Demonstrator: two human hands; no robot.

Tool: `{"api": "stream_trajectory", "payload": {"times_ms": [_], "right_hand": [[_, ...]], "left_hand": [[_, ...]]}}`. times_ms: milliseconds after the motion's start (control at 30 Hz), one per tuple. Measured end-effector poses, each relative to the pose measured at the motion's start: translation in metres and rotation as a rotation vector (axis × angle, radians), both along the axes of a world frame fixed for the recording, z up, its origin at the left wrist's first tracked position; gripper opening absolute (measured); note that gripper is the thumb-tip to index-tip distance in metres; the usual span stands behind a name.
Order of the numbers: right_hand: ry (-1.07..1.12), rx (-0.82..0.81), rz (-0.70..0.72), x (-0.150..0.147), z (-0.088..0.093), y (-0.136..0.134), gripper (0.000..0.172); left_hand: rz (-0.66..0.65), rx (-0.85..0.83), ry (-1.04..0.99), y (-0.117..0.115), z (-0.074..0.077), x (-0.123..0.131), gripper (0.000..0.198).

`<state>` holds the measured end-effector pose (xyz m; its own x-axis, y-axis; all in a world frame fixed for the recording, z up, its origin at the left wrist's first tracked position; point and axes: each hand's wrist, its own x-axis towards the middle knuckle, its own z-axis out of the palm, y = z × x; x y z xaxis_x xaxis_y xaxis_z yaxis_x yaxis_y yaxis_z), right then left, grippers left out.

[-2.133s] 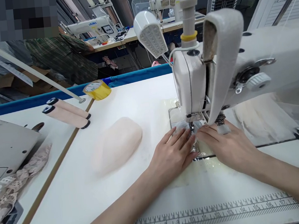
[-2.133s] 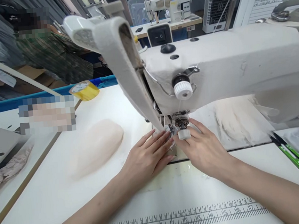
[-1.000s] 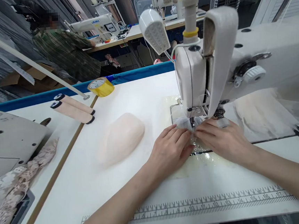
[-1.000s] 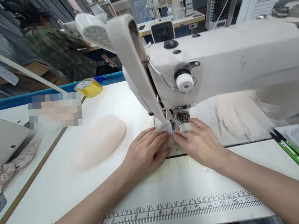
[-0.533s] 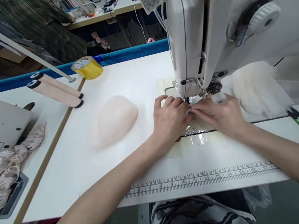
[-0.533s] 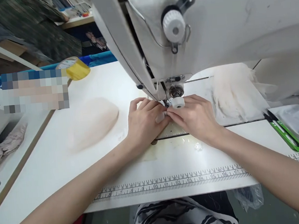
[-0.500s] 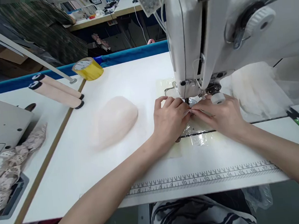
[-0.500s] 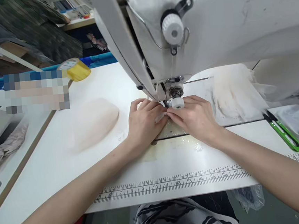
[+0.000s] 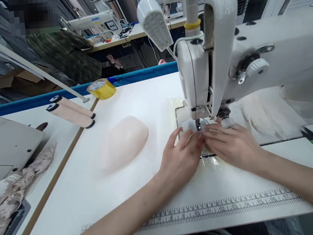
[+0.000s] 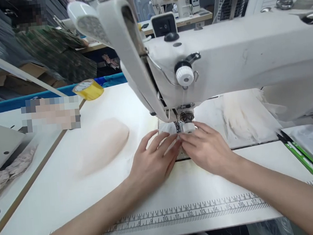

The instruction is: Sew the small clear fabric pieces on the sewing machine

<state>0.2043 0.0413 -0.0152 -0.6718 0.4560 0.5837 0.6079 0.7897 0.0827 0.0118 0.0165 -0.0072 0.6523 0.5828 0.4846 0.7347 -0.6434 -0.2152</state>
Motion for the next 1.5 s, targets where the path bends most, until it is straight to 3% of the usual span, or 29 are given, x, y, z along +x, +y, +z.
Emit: {"api": "stream_trajectory", "payload": {"times_ms": [200,967,1500], "right_hand": [[-0.043,-0.039,0.033,0.002,0.0,-0.007,0.021],[-0.071,-0.007,-0.03,0.001,-0.006,0.0,0.023],[-0.06,-0.01,-0.032,0.003,-0.001,0.01,0.042]], "left_hand": [[0.014,-0.072,0.073,-0.016,-0.001,-0.003,0.032],[0.042,-0.096,-0.047,0.004,-0.009,-0.005,0.031],[0.07,-0.07,-0.075,-0.007,-0.005,-0.003,0.025]]}}
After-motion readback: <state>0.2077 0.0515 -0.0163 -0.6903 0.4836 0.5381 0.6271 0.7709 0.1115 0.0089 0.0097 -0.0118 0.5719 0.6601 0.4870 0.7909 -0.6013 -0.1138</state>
